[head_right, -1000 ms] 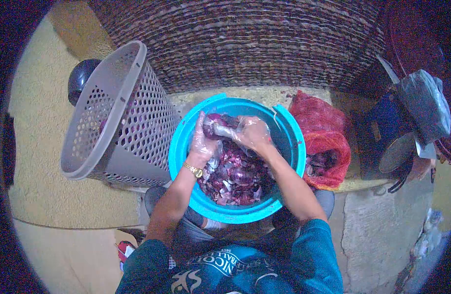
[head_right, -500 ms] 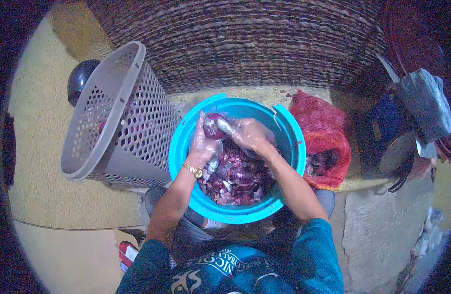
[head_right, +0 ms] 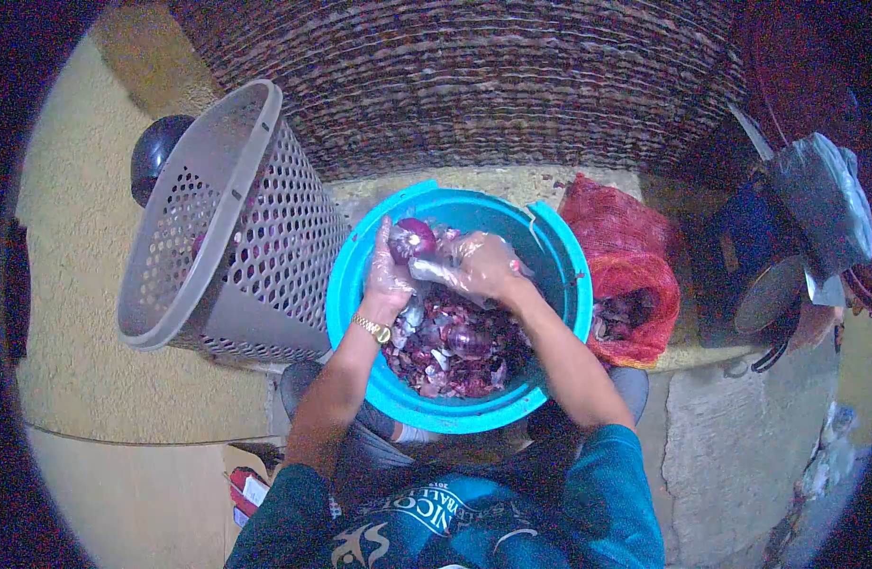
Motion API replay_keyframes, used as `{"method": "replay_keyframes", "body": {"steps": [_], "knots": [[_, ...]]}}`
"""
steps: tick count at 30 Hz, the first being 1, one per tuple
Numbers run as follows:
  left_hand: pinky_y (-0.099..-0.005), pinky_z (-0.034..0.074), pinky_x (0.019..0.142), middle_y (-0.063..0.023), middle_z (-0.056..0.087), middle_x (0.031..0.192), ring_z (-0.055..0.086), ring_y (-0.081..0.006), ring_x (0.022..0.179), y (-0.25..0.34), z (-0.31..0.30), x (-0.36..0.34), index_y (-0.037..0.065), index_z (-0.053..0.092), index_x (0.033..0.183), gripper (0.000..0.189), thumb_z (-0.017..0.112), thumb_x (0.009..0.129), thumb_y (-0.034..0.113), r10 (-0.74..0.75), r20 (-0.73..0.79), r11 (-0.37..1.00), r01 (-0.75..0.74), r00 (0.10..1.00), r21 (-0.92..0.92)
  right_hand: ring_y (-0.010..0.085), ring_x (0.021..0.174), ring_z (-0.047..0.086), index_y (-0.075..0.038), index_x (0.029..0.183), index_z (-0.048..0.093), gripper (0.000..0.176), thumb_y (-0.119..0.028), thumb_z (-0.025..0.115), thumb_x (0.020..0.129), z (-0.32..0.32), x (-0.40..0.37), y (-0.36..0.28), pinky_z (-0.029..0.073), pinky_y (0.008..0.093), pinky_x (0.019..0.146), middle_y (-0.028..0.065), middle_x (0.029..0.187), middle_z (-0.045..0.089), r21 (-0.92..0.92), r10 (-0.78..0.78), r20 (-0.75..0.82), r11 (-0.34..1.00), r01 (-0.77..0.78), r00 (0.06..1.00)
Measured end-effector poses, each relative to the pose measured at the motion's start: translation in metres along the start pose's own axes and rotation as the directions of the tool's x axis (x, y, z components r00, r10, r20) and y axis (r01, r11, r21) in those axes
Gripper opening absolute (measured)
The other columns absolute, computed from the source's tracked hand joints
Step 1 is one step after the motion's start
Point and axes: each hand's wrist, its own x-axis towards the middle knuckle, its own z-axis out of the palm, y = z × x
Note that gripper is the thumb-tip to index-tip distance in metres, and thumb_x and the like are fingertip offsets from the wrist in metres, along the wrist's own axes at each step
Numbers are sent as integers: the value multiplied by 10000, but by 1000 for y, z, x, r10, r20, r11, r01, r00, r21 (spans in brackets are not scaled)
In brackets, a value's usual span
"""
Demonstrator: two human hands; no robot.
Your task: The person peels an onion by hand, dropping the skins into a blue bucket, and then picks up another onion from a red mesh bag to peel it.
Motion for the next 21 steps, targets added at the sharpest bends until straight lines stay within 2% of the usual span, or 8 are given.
{"method": "replay_keyframes", "body": {"steps": [3,5,6,9,12,15,19,21], "knots": [[-454,501,935,-170,628,1095,629,-316,993,1,5,-6,68,533,1157,461,559,914,459,-36,42,999,37,998,-23,342,803,664,-95,921,728,556,-626,643,781,0,2,6,500,414,693,183,884,692,-22,-61,-118,998,59,991],[-417,505,920,-136,642,1069,633,-268,979,2,-6,2,66,557,1105,412,580,897,421,92,33,996,-92,995,-5,307,721,673,-91,933,727,647,-698,655,722,3,5,3,511,428,690,181,801,688,182,214,-237,968,-173,948],[-392,501,917,-97,651,1019,634,-232,926,3,-16,9,68,580,1050,370,587,891,402,136,-12,991,-136,991,-4,208,678,642,-50,950,720,637,-640,722,709,-7,-2,-12,492,379,675,134,771,694,357,270,-206,916,-185,941],[-457,442,990,-130,639,1091,605,-287,1010,3,-29,14,48,576,1105,388,595,882,366,185,46,982,-183,982,-50,145,697,602,-65,976,723,603,-614,724,729,-8,-6,-25,475,334,697,62,765,691,542,356,-35,792,-282,934],[-443,459,960,-104,645,1017,607,-262,950,1,-10,1,81,593,1014,280,594,891,333,187,12,977,-185,982,-110,129,731,597,-92,958,730,569,-616,718,735,35,18,2,461,311,718,19,777,684,712,193,-69,696,-87,979],[-440,473,924,-90,645,968,598,-246,944,3,-9,3,93,596,947,223,595,890,308,205,9,978,-205,979,-48,77,723,521,-74,927,707,364,-414,755,806,37,20,8,433,272,686,-23,831,648,712,273,-23,680,-176,962],[-451,462,929,-88,650,960,599,-241,954,0,-11,3,87,597,950,233,578,899,313,249,21,968,-249,968,14,78,730,529,-51,957,689,389,-390,780,788,23,13,1,442,268,696,-3,852,651,682,301,20,693,-233,953],[-403,445,975,-92,640,990,605,-233,945,3,-15,2,63,575,1082,301,522,914,307,207,21,975,-208,978,72,98,724,579,-30,966,689,493,-444,811,728,23,12,-1,457,282,686,31,792,681,751,301,-112,649,-118,947]]}}
